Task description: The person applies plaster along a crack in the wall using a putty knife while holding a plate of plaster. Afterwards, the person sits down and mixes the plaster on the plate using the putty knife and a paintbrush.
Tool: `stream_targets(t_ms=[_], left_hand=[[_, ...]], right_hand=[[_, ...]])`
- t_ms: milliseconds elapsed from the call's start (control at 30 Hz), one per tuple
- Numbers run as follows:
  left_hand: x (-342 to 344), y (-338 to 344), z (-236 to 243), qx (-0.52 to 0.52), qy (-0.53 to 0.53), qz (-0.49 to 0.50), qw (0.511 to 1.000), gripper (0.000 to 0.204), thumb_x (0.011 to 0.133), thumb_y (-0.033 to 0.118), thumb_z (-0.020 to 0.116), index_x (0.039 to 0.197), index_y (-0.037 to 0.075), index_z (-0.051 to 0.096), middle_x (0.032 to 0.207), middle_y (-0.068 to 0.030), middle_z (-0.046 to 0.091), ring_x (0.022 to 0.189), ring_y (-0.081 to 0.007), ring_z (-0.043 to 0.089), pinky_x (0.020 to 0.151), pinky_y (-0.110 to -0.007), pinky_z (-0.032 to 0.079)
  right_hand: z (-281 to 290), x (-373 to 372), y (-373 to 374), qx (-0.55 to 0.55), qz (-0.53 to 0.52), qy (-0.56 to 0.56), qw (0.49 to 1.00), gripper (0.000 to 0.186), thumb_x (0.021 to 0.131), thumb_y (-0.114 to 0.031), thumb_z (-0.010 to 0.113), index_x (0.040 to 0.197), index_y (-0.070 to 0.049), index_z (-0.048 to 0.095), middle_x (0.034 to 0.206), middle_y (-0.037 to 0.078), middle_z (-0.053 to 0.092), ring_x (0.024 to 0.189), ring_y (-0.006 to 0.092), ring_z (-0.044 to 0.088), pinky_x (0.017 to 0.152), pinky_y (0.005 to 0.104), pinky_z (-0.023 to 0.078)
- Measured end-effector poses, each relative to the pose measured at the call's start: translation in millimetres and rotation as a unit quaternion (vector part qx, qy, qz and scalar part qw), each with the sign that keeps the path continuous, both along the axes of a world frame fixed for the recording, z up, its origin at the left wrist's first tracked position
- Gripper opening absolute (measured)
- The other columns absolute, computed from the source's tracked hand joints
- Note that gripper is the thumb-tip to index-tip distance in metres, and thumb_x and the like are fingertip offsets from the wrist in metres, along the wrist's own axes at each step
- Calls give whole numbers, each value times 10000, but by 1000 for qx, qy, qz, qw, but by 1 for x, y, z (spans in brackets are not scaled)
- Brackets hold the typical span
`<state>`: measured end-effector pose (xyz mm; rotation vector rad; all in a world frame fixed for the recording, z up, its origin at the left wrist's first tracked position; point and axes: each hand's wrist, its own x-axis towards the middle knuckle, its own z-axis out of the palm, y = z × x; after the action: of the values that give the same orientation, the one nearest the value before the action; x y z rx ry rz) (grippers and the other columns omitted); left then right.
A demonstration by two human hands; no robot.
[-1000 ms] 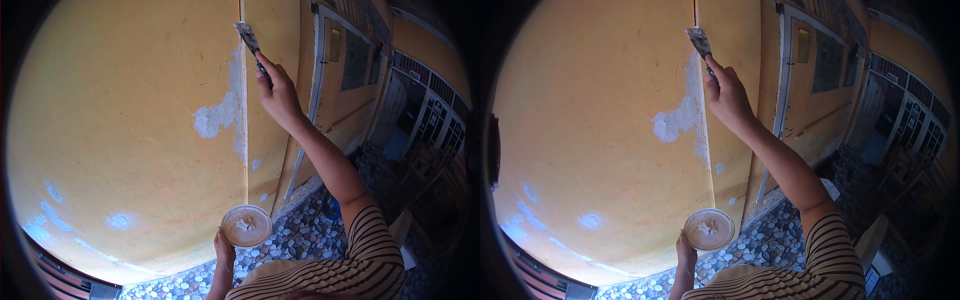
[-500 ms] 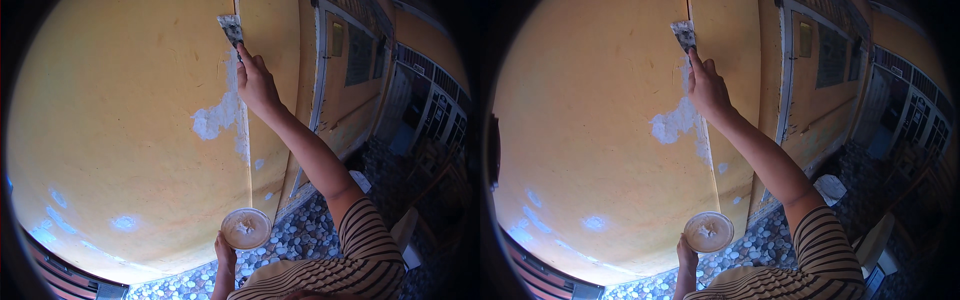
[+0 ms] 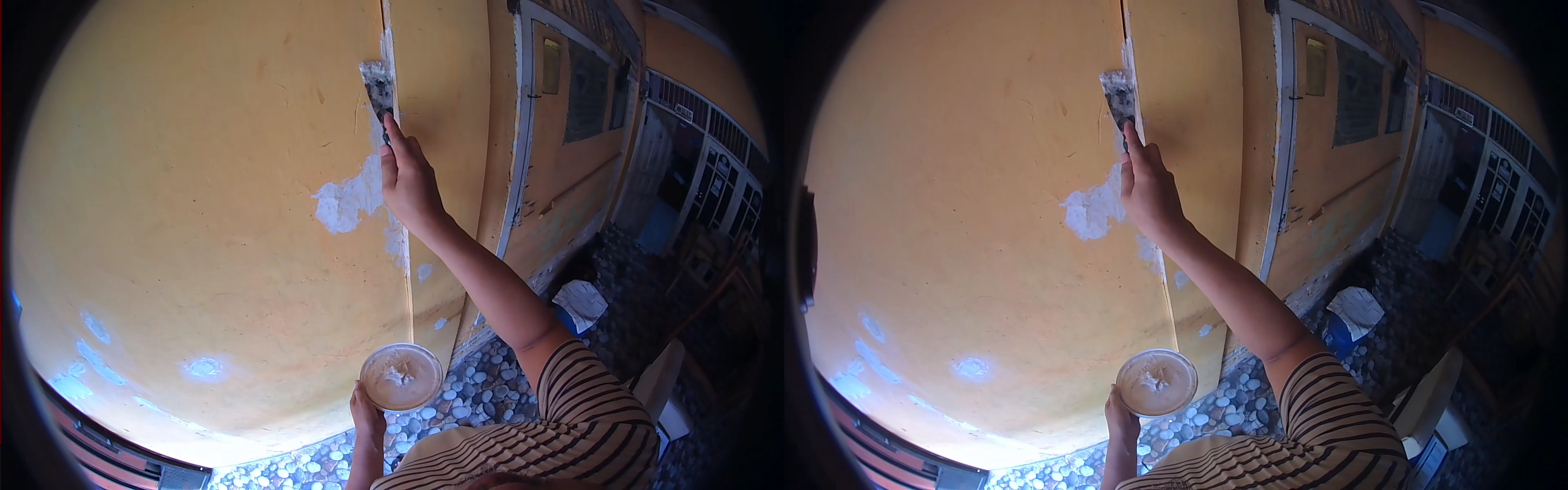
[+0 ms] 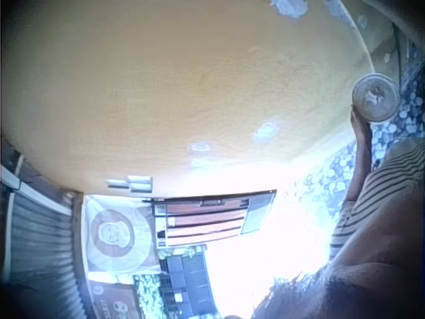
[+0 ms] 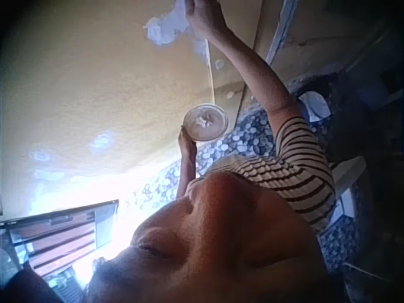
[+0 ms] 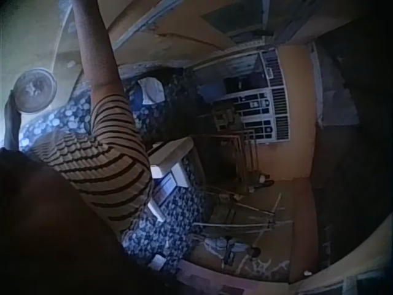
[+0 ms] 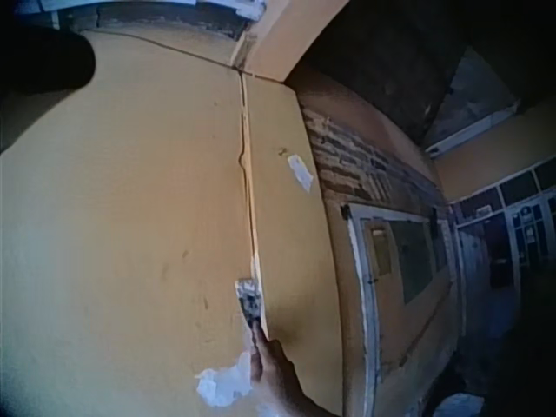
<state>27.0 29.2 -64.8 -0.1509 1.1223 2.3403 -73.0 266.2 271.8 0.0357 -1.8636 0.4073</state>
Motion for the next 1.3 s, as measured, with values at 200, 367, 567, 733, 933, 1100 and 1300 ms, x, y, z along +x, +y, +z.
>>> stream_targets(t_ms=[200, 367, 567, 733, 933, 1100, 1300], left_hand=[[-1, -1, -5, 7, 14, -2, 1000, 463, 1072, 333, 374, 1230, -69, 540, 1182, -183, 629, 1057, -249, 642, 916, -358, 540], [2, 2, 2, 0, 4, -9, 1000, 456, 1072, 325, 376, 1229, -72, 536, 1178, -183, 631, 1051, -250, 644, 914, -352, 541], [2, 6, -4, 8, 1, -13, 1000, 456, 1072, 323, 379, 1232, -75, 532, 1163, -179, 637, 1042, -243, 645, 906, -355, 542], [1, 6, -5, 4, -2, -19, 1000, 456, 1071, 325, 382, 1232, -73, 534, 1158, -180, 639, 1032, -241, 646, 901, -356, 542], [1, 6, -1, 1, -10, -10, 1000, 456, 1070, 328, 383, 1227, -69, 540, 1143, -176, 645, 1022, -242, 651, 876, -351, 550], [3, 12, 0, 5, 6, -26, 1000, 457, 1070, 332, 381, 1233, -65, 540, 1150, -173, 642, 1023, -239, 651, 880, -340, 548], [3, 11, -5, 13, -2, -19, 1000, 457, 1072, 326, 370, 1238, -65, 539, 1161, -167, 640, 1028, -240, 650, 886, -342, 547]], right_hand=[[-21, 15, -2, 18, 14, 22, 1000, 543, 1000, -114, 508, 1510, -140, 322, 958, 159, 529, 692, 350, 627, 612, 446, 541], [21, 14, -1, 34, -16, 64, 997, 471, 986, -77, 542, 1447, -97, 447, 914, 155, 551, 732, 295, 606, 666, 388, 515], [37, -1, 2, 25, -49, 15, 998, 476, 987, -105, 540, 1450, -98, 428, 949, 171, 562, 735, 346, 626, 664, 438, 528], [-27, 3, -10, -14, -28, -18, 999, 510, 990, -86, 527, 1480, -104, 385, 942, 162, 547, 740, 327, 622, 670, 426, 526], [-6, 18, -4, 37, -18, 12, 999, 539, 981, -89, 519, 1489, -82, 340, 946, 161, 506, 637, 346, 607, 555, 440, 545], [25, 6, -3, 10, -25, 10, 1000, 506, 987, -74, 536, 1473, -83, 398, 927, 167, 548, 759, 332, 621, 682, 412, 518], [-43, 11, -13, -45, 29, -31, 998, 502, 988, -70, 533, 1471, -73, 395, 935, 165, 552, 799, 305, 604, 723, 400, 512]])
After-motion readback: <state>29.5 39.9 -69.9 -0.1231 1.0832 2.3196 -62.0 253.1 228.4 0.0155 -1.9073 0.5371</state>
